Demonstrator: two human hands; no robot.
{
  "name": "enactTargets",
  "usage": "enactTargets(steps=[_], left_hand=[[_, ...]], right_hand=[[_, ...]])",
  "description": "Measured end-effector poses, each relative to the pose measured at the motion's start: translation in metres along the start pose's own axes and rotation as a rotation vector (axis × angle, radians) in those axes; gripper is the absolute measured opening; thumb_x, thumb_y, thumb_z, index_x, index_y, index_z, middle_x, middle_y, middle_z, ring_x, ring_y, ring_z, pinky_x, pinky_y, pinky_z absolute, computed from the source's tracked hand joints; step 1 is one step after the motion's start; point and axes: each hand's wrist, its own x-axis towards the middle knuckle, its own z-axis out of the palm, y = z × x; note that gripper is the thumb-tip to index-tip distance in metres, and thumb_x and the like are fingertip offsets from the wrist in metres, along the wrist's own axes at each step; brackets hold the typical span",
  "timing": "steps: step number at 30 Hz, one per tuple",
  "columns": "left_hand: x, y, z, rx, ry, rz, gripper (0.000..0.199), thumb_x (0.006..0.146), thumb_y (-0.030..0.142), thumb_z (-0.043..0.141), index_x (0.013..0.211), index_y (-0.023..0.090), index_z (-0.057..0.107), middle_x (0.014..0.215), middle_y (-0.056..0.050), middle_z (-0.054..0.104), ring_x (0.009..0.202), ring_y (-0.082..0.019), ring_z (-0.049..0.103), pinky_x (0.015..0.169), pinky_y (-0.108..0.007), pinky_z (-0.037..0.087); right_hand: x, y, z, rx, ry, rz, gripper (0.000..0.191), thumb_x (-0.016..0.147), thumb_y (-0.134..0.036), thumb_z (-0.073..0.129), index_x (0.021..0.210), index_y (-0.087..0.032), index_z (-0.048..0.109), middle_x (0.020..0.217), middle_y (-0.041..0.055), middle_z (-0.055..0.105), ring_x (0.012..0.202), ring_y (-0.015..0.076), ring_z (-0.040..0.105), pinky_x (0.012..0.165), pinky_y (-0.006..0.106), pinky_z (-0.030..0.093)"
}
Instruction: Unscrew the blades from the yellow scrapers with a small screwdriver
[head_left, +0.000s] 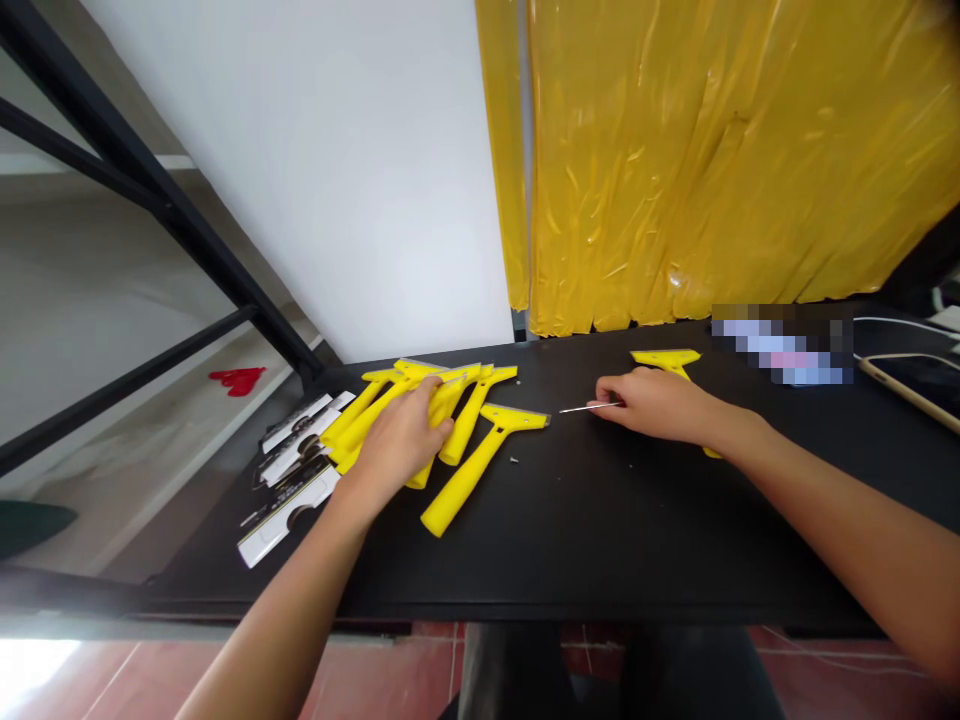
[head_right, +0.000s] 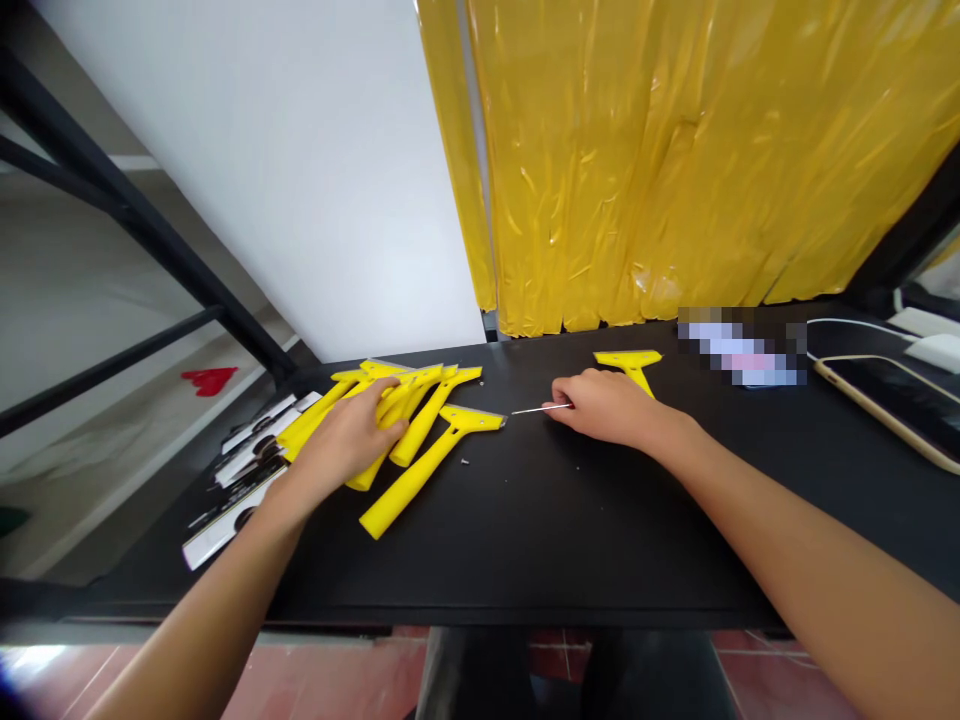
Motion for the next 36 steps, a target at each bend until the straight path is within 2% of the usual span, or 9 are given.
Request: enactTargets(steps=[4, 11, 16, 19, 27, 30, 31, 34, 36], left_hand=[[-0.008, 0.016, 0.005, 0.083, 0.022, 0.056, 0.06, 0.092, 0.034, 0.055, 0.149, 0.019, 0.045, 0.134, -0.015, 0.065, 0.122, -0.035, 0.061, 0.096, -0.044, 0.05], [-0.018, 0.034, 0.013, 0.286, 0.063, 0.183, 0.047, 0.097, 0.032, 0.047, 0.141, 0.015, 0.05, 0.12, -0.017, 0.065, 0.115, -0.034, 0.059, 0.082, -0.04, 0.053], [-0.021, 0.048, 0.011, 0.367, -0.038, 0.191, 0.055, 0.099, 0.025, 0.043, 0.149, 0.002, 0.041, 0.127, -0.024, 0.061, 0.12, -0.036, 0.052, 0.096, -0.043, 0.047], [-0.019, 0.055, 0.01, 0.422, -0.102, 0.162, 0.057, 0.098, 0.016, 0.036, 0.153, -0.001, 0.035, 0.132, -0.026, 0.059, 0.123, -0.036, 0.051, 0.098, -0.043, 0.045], [-0.012, 0.065, 0.005, 0.348, -0.085, 0.123, 0.059, 0.098, 0.023, 0.036, 0.151, -0.002, 0.04, 0.128, -0.026, 0.064, 0.122, -0.038, 0.056, 0.099, -0.045, 0.045], [-0.009, 0.052, -0.001, 0.245, -0.122, 0.087, 0.061, 0.098, 0.032, 0.036, 0.153, 0.004, 0.039, 0.136, -0.023, 0.062, 0.13, -0.036, 0.054, 0.105, -0.044, 0.042], [-0.006, 0.043, -0.004, 0.192, -0.139, 0.076, 0.064, 0.099, 0.04, 0.037, 0.154, 0.007, 0.039, 0.142, -0.022, 0.059, 0.134, -0.035, 0.051, 0.108, -0.043, 0.04], [0.006, 0.002, -0.014, 0.091, -0.12, 0.003, 0.081, 0.096, 0.066, 0.032, 0.154, 0.009, 0.041, 0.155, -0.02, 0.047, 0.143, -0.036, 0.042, 0.114, -0.044, 0.035], [0.017, -0.031, -0.017, 0.122, -0.063, -0.091, 0.083, 0.095, 0.068, 0.034, 0.154, 0.009, 0.041, 0.15, -0.022, 0.052, 0.139, -0.038, 0.047, 0.111, -0.046, 0.039]], right_hand=[[0.0, -0.001, -0.001, 0.004, -0.01, 0.002, 0.031, 0.095, -0.051, 0.049, 0.092, -0.027, 0.068, 0.086, 0.0058, 0.072, 0.079, 0.0239, 0.066, 0.06, 0.032, 0.035], [-0.002, -0.008, 0.001, -0.009, 0.008, 0.002, 0.029, 0.094, -0.052, 0.05, 0.096, -0.027, 0.066, 0.087, 0.0061, 0.071, 0.078, 0.0253, 0.065, 0.061, 0.032, 0.035], [-0.004, -0.011, 0.002, 0.004, 0.012, -0.015, 0.029, 0.094, -0.051, 0.05, 0.101, -0.027, 0.064, 0.088, 0.0058, 0.072, 0.075, 0.0238, 0.065, 0.061, 0.031, 0.036], [-0.004, -0.01, 0.003, 0.006, 0.009, -0.018, 0.029, 0.094, -0.051, 0.05, 0.101, -0.026, 0.063, 0.088, 0.0062, 0.072, 0.077, 0.0245, 0.065, 0.062, 0.031, 0.036], [-0.004, -0.009, 0.003, -0.003, 0.002, -0.013, 0.029, 0.093, -0.052, 0.049, 0.103, -0.028, 0.062, 0.089, 0.0055, 0.071, 0.077, 0.0247, 0.065, 0.062, 0.031, 0.036], [-0.004, -0.009, 0.002, -0.006, -0.004, -0.014, 0.029, 0.093, -0.052, 0.049, 0.103, -0.028, 0.062, 0.088, 0.0051, 0.071, 0.076, 0.0246, 0.065, 0.061, 0.031, 0.036], [-0.004, -0.009, 0.002, -0.009, -0.003, -0.016, 0.029, 0.093, -0.052, 0.049, 0.104, -0.028, 0.062, 0.089, 0.0052, 0.071, 0.077, 0.0249, 0.065, 0.062, 0.031, 0.036], [-0.004, -0.01, 0.002, -0.023, 0.006, -0.019, 0.03, 0.094, -0.052, 0.049, 0.105, -0.028, 0.063, 0.088, 0.0058, 0.072, 0.078, 0.0262, 0.066, 0.062, 0.032, 0.036], [-0.005, -0.01, 0.002, -0.026, 0.008, -0.018, 0.03, 0.094, -0.052, 0.05, 0.105, -0.027, 0.063, 0.087, 0.006, 0.072, 0.077, 0.0261, 0.066, 0.061, 0.032, 0.036]])
